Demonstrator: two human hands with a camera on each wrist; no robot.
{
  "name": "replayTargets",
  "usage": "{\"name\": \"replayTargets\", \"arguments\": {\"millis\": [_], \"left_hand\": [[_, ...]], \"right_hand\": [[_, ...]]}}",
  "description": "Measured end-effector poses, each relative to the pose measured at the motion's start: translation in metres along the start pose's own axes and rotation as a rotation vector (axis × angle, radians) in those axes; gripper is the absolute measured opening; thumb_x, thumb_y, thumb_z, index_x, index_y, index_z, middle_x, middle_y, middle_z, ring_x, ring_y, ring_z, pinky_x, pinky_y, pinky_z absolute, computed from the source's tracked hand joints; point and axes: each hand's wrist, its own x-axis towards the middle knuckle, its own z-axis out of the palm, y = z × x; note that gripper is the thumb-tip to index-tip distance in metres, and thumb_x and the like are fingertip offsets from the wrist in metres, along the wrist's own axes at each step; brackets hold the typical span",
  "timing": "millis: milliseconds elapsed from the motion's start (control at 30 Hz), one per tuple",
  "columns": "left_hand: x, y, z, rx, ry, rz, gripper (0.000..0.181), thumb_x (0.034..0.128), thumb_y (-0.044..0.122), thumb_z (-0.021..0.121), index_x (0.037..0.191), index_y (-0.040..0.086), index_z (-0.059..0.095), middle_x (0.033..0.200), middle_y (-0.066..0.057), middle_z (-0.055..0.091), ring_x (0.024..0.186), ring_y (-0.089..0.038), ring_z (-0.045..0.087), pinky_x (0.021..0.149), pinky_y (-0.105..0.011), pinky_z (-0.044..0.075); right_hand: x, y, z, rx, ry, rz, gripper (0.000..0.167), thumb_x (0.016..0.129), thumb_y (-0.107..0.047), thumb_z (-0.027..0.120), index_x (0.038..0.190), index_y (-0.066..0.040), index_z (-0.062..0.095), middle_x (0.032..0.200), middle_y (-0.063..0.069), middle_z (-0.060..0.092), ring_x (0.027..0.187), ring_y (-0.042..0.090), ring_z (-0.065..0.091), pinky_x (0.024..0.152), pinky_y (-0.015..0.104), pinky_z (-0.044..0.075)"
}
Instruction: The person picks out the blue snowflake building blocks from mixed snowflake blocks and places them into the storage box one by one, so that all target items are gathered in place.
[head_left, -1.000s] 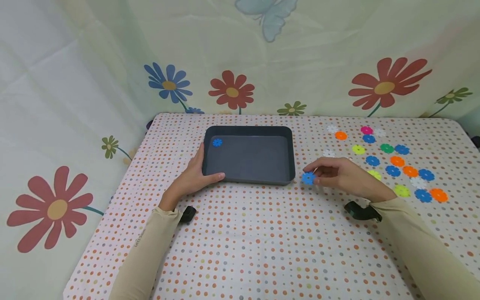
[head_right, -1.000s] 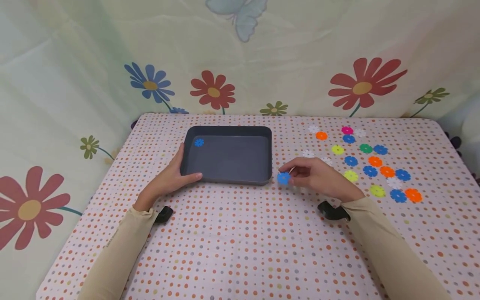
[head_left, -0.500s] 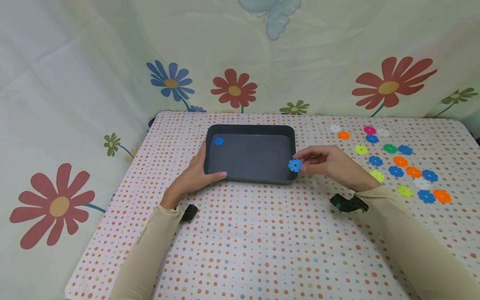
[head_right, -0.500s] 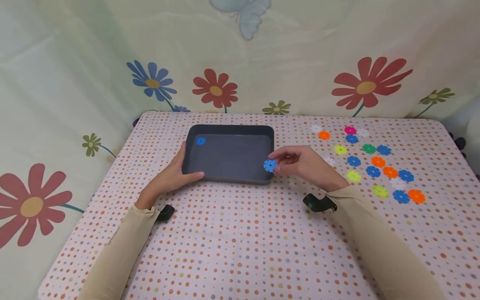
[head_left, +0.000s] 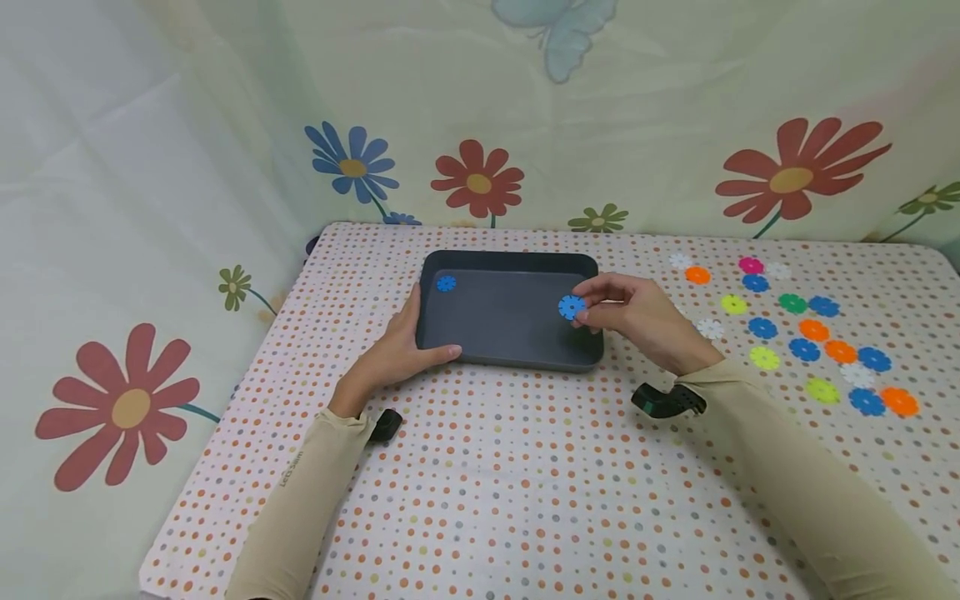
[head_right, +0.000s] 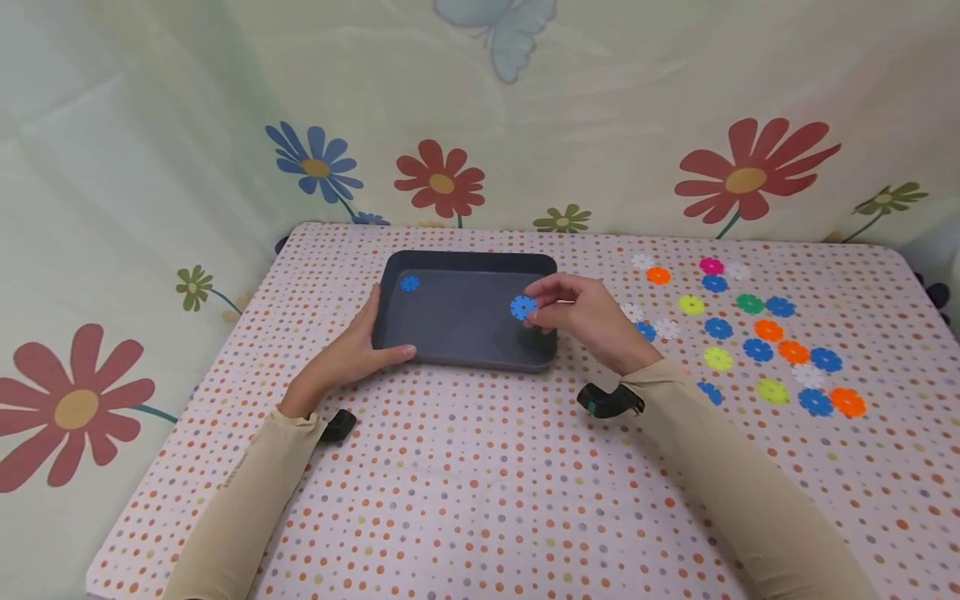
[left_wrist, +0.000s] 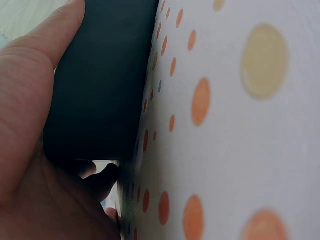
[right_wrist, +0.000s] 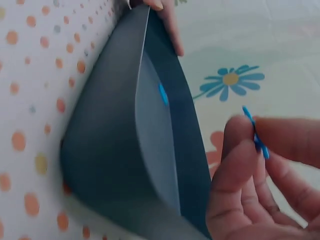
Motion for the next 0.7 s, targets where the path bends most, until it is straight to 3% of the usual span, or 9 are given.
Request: {"name": "replayTargets", "arguments": {"millis": [400,700], "left_hand": [[0.0,-0.001,-0.001,-0.006,0.011,-0.009,0.135,0.0866,0.071,0.077,0.171,0.025,-0.018,0.178,0.004,-0.013,0.163,-0.033,-0.007,0.124,-0.068,0.012],[0.001,0.003,-0.001,0.009,0.007,-0.009,0.134,0.0883,0.069,0.076,0.171,0.022,-0.018,0.178,0.002,-0.013,0.163,-0.034,-0.008,0.125,-0.066,0.012]], "right_hand": [[0.022,-0.007,0.018,0.016,-0.005,-0.032,0.034,0.105,-0.002,0.066,0.137,0.009,0.061,0.119,0.016,0.069,0.104,0.025,0.071,0.09,0.032,0.056],[0.047,-0.01,0.035,0.012,-0.041,-0.035,0.035,0.106,0.0,0.063,0.139,0.01,0.061,0.121,0.022,0.068,0.105,0.032,0.07,0.091,0.036,0.056]]}}
